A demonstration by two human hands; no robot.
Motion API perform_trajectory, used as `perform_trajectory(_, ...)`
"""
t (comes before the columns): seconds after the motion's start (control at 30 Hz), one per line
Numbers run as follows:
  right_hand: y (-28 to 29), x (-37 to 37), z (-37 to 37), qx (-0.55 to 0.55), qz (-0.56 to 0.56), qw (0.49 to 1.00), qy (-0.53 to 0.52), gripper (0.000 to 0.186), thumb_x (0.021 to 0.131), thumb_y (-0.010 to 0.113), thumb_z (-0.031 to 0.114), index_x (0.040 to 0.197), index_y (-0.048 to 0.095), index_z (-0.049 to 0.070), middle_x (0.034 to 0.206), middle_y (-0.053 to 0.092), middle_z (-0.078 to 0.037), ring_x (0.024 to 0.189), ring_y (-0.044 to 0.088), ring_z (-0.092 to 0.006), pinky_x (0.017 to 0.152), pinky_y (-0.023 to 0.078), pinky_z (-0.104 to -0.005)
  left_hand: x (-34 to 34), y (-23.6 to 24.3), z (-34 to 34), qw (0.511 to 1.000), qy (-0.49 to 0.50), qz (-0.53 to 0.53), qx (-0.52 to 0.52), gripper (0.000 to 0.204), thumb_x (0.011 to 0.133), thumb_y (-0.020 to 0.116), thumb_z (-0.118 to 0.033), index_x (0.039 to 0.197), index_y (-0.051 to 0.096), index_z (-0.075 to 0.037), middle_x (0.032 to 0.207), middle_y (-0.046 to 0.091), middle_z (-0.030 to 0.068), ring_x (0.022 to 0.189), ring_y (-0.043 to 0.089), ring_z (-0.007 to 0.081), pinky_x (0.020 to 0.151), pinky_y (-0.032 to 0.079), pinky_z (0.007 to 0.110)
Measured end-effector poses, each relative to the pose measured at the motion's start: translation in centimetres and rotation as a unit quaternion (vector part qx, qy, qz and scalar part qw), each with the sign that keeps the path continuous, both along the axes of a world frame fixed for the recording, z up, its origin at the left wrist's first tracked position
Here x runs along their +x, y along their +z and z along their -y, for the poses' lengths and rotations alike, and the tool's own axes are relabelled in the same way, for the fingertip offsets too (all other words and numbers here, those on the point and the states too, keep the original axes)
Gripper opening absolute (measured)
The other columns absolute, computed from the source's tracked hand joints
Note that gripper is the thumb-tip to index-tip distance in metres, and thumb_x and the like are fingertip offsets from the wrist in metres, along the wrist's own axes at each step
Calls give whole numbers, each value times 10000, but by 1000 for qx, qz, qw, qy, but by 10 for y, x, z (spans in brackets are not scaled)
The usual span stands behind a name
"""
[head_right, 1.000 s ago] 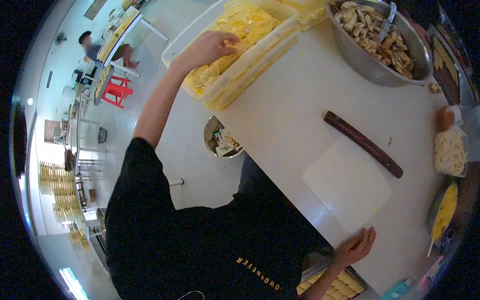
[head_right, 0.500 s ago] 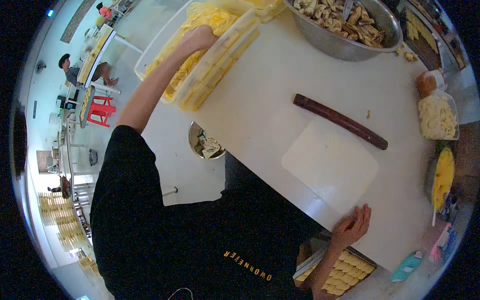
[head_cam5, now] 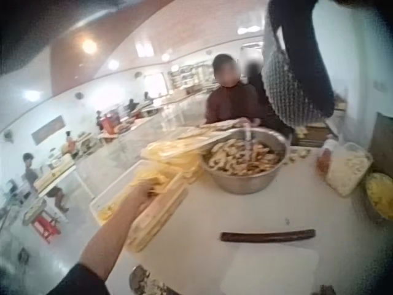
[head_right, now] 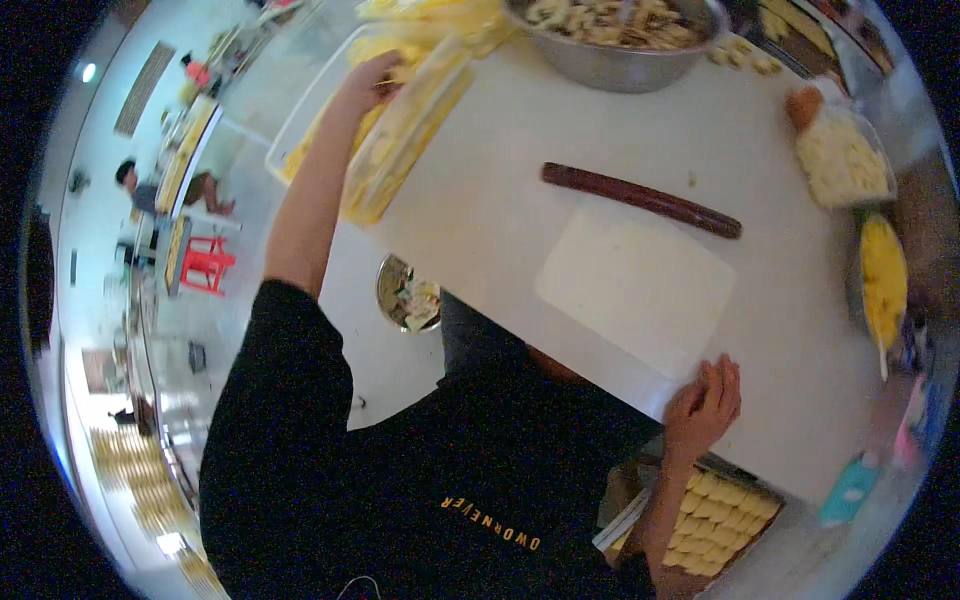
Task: Flattening dough with a rolling pin and filling it to make bread rolls.
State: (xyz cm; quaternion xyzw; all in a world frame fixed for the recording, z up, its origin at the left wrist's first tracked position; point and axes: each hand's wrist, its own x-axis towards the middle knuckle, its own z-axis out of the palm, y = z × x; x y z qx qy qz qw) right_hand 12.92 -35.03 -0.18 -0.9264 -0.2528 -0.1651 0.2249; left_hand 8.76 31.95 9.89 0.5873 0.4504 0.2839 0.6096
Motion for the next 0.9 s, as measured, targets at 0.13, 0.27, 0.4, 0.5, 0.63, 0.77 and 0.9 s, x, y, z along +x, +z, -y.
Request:
perform_trajectory(0.13, 29, 4, -18, 37, -76, 996, 11, 242, 871, 579, 52, 1095, 667, 37, 1166, 671, -139, 1156, 594, -331, 1012, 443, -418, -31, 62, 89, 982, -49, 55, 174, 204, 866, 646, -110, 1054, 630, -32, 899, 617, 70, 727, 603, 148, 647, 513, 270)
perform_trajectory(0.27, 48, 6, -76, 297, -359, 884, 49, 301, 923, 622, 132, 1205, 644, 31, 1063, 695, -73, 1021, 630, -154, 882, 512, -297, -31, 6, 267, 962, -175, 193, 88, 332, 816, 676, 75, 1131, 609, -4, 1064, 652, 87, 898, 648, 139, 763, 548, 281)
perform_trajectory(0.4, 50, 7, -116, 328, -460, 814, 131, 341, 893, 681, 125, 1214, 646, 16, 994, 690, -59, 893, 621, -129, 782, 519, -274, -31, -61, 383, 928, -333, 145, -87, 474, 829, 716, 12, 1280, 570, 5, 1068, 681, 80, 958, 666, 167, 836, 548, 297)
perform_trajectory(0.5, 48, 18, -119, 220, -524, 820, 66, 309, 882, 704, 133, 1162, 672, 5, 906, 689, -24, 828, 597, -91, 728, 507, -263, -28, -70, 402, 916, -366, 2, -165, 461, 851, 715, -35, 1291, 581, -20, 1068, 701, 95, 993, 657, 137, 868, 530, 275)
perform_trajectory(0.63, 39, 33, -111, 281, -346, 887, 119, 242, 861, 709, 114, 1081, 703, 13, 868, 704, -30, 783, 629, -128, 714, 507, -283, -1, -63, 386, 885, -444, -66, 126, 350, 875, 701, -52, 1220, 637, -51, 1094, 695, 97, 1001, 654, 125, 908, 533, 298)
perform_trajectory(0.77, 24, 21, -110, 36, -29, 979, 199, 190, 840, 691, 70, 1028, 711, 54, 822, 693, -76, 777, 655, -214, 717, 517, -326, 5, -73, 373, 647, -507, -100, 561, 314, 878, 698, -72, 1188, 646, -66, 1099, 680, 134, 981, 674, 151, 875, 547, 310)
perform_trajectory(0.9, 23, -6, -116, 118, 22, 969, 216, 150, 835, 662, 57, 978, 701, 41, 838, 662, -133, 812, 646, -307, 734, 518, -377, -19, -85, 380, 725, -454, 98, 508, 255, 883, 690, -89, 1134, 653, -55, 1074, 665, 148, 966, 677, 235, 873, 544, 338)
